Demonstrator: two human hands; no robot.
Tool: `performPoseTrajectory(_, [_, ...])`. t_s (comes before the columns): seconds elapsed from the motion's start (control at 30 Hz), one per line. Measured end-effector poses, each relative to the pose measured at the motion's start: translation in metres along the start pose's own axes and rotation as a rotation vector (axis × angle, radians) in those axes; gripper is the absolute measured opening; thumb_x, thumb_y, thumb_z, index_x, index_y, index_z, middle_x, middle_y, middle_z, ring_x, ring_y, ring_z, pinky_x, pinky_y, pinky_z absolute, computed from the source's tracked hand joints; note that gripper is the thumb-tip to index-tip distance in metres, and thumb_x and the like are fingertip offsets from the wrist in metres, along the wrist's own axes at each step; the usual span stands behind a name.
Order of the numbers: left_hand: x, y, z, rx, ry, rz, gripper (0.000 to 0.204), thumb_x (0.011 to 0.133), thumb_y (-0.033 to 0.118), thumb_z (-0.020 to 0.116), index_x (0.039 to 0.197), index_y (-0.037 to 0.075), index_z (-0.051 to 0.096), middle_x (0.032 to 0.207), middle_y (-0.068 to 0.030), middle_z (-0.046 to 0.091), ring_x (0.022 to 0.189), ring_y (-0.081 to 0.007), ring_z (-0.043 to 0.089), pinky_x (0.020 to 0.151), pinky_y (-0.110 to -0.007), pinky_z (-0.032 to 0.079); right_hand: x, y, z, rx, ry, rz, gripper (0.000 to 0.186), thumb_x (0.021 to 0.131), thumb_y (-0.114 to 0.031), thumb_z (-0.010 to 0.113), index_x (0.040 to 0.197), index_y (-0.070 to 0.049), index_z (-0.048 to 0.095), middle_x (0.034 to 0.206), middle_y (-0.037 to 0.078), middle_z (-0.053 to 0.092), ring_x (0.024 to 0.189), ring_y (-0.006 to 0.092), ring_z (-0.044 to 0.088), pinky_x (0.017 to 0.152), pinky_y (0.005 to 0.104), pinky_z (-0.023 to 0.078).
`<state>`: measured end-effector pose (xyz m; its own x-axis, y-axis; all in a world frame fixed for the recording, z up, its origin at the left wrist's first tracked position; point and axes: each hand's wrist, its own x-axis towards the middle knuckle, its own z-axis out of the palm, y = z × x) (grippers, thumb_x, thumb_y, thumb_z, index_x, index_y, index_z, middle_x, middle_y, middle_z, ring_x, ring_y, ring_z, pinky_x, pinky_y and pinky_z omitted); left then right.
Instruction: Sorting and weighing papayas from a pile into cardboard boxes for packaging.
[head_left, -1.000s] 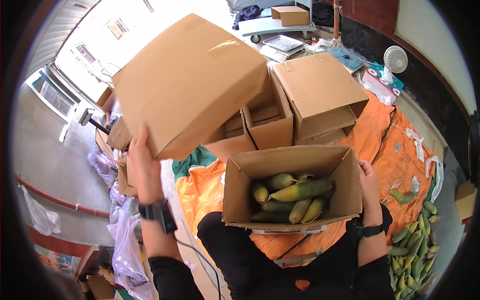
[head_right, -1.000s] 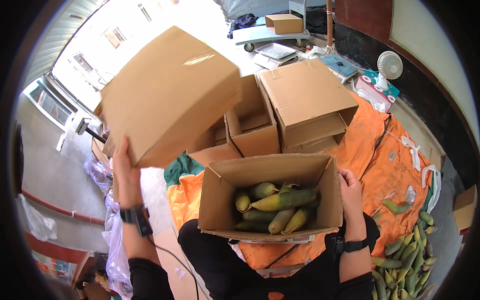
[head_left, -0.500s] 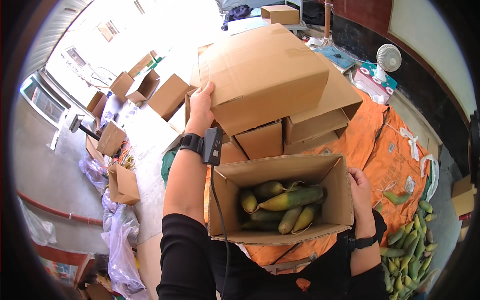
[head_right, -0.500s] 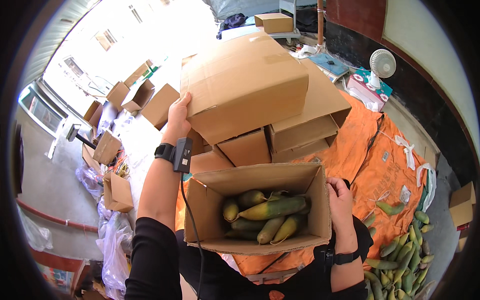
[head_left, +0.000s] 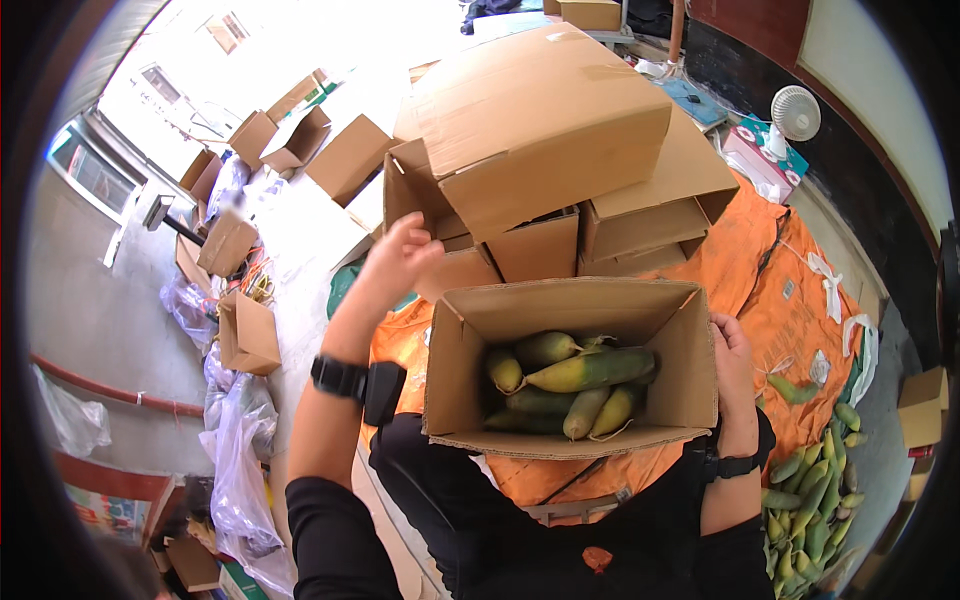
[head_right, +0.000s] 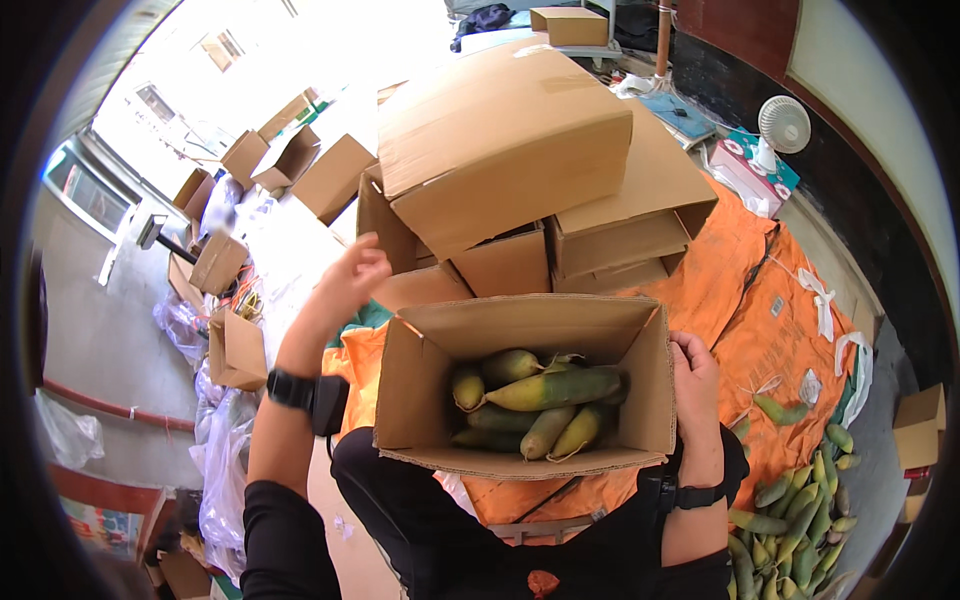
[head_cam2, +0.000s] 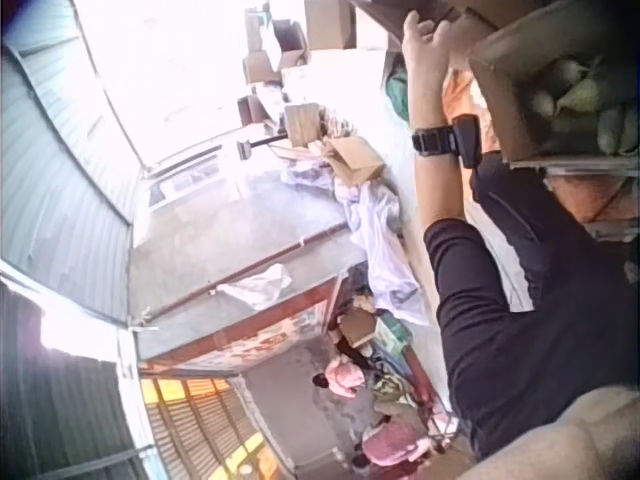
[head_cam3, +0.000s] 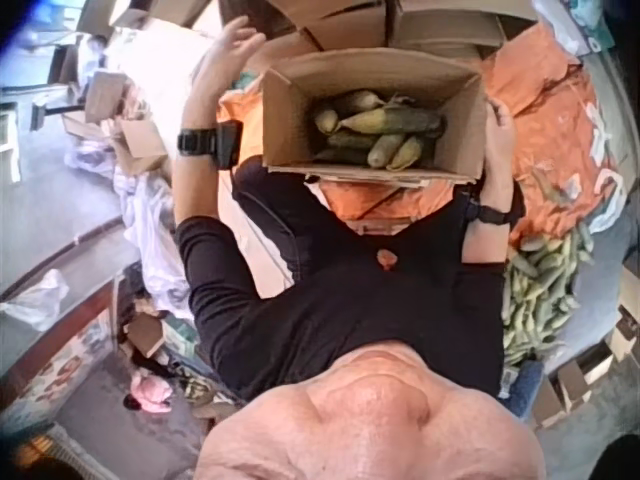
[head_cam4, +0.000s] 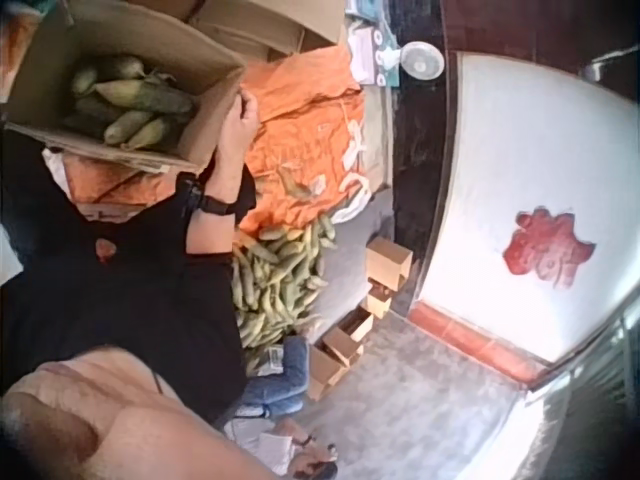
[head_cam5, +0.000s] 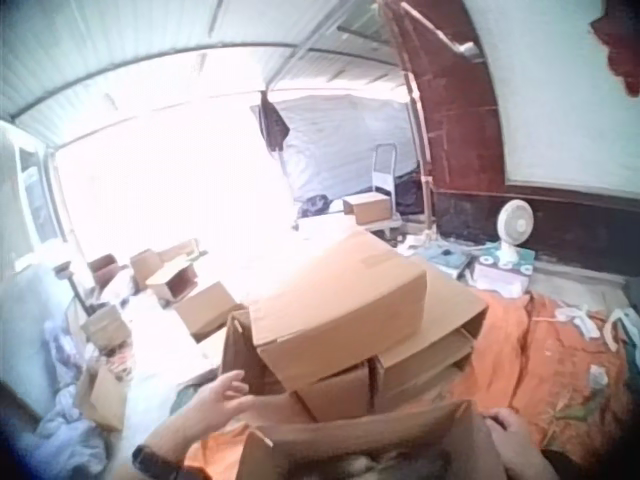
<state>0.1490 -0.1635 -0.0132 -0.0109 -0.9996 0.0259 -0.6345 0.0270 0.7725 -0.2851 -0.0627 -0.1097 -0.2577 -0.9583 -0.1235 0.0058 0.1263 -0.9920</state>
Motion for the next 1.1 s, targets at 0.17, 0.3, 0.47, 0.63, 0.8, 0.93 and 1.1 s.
performPoseTrajectory(0.17, [-0.092, -0.02, 0.013, 0.12, -0.286, -0.023, 0.063, 0.08, 0.032, 0.072, 0.128, -0.001, 0.049, 0.1, -0.0198, 0.065, 0.093, -0.0294, 0.064, 0.081, -0.036, 0.051, -0.007, -0.004, -0.003, 0.02, -0.016, -0.018, 0.022, 0.098, -0.019, 0.05, 0.106, 0.0, 0.059, 0.093, 0.001, 0.061, 0.083, 0.0068, 0.055, 0.075, 0.0225, 0.045])
performPoseTrajectory(0.3, [-0.122, 0.003, 0.022, 0.422, -0.355, -0.178, 0.05, 0.082, 0.041, 0.063, 0.109, -0.001, 0.06, 0.095, -0.0241, 0.065, 0.094, -0.0365, 0.062, 0.083, -0.043, 0.049, -0.013, -0.007, -0.015, -0.054, -0.04, -0.073, 0.023, 0.097, -0.024, 0.052, 0.098, -0.001, 0.058, 0.085, -0.001, 0.057, 0.076, 0.006, 0.05, 0.067, 0.0221, 0.042])
performPoseTrajectory(0.47, [-0.124, 0.013, 0.021, 0.599, -0.364, -0.302, 0.044, 0.084, 0.04, 0.056, 0.094, -0.001, 0.068, 0.091, -0.0221, 0.066, 0.09, -0.0365, 0.063, 0.081, -0.044, 0.049, -0.035, -0.052, -0.012, -0.881, -0.088, -0.148, 0.034, 0.086, -0.032, 0.06, 0.077, 0.0, 0.056, 0.062, 0.008, 0.053, 0.057, 0.0179, 0.051, 0.053, 0.0326, 0.038])
performPoseTrajectory(0.63, [-0.126, -0.015, 0.02, 0.518, -0.239, -0.195, 0.043, 0.081, 0.04, 0.059, 0.08, -0.002, 0.068, 0.08, -0.0235, 0.065, 0.078, -0.0383, 0.063, 0.072, -0.046, 0.049, -0.028, -0.057, -0.011, -1.128, -0.192, -0.206, 0.039, 0.082, -0.033, 0.058, 0.068, 0.004, 0.056, 0.059, 0.022, 0.052, 0.057, 0.0357, 0.055, 0.055, 0.0418, 0.041])
performPoseTrajectory(0.8, [-0.11, -0.029, 0.009, 0.475, -0.257, -0.151, 0.041, 0.079, 0.038, 0.061, 0.078, -0.003, 0.068, 0.079, -0.0253, 0.064, 0.078, -0.0387, 0.064, 0.073, -0.045, 0.05, -0.022, -0.066, 0.004, -1.14, -0.254, -0.197, 0.036, 0.082, -0.027, 0.055, 0.066, 0.005, 0.056, 0.057, 0.022, 0.052, 0.053, 0.0331, 0.057, 0.052, 0.0408, 0.041])
performPoseTrajectory(0.93, [-0.096, -0.056, -0.014, 0.427, -0.245, -0.144, 0.04, 0.076, 0.037, 0.065, 0.08, -0.003, 0.069, 0.08, -0.0253, 0.064, 0.08, -0.0368, 0.065, 0.074, -0.043, 0.05, -0.021, -0.078, 0.025, -0.948, -0.299, -0.18, 0.034, 0.082, -0.024, 0.055, 0.065, 0.005, 0.055, 0.052, 0.018, 0.048, 0.046, 0.0246, 0.053, 0.049, 0.0381, 0.04])
performPoseTrajectory(1.1, [-0.105, -0.091, -0.07, 0.377, -0.131, -0.126, 0.034, 0.071, 0.031, 0.066, 0.074, -0.002, 0.067, 0.078, -0.0251, 0.063, 0.08, -0.0376, 0.064, 0.073, -0.043, 0.052, -0.012, -0.1, 0.091, -0.942, -0.426, -0.234, 0.034, 0.081, -0.022, 0.055, 0.061, 0.006, 0.052, 0.047, 0.015, 0.043, 0.042, 0.0182, 0.047, 0.046, 0.0364, 0.037])
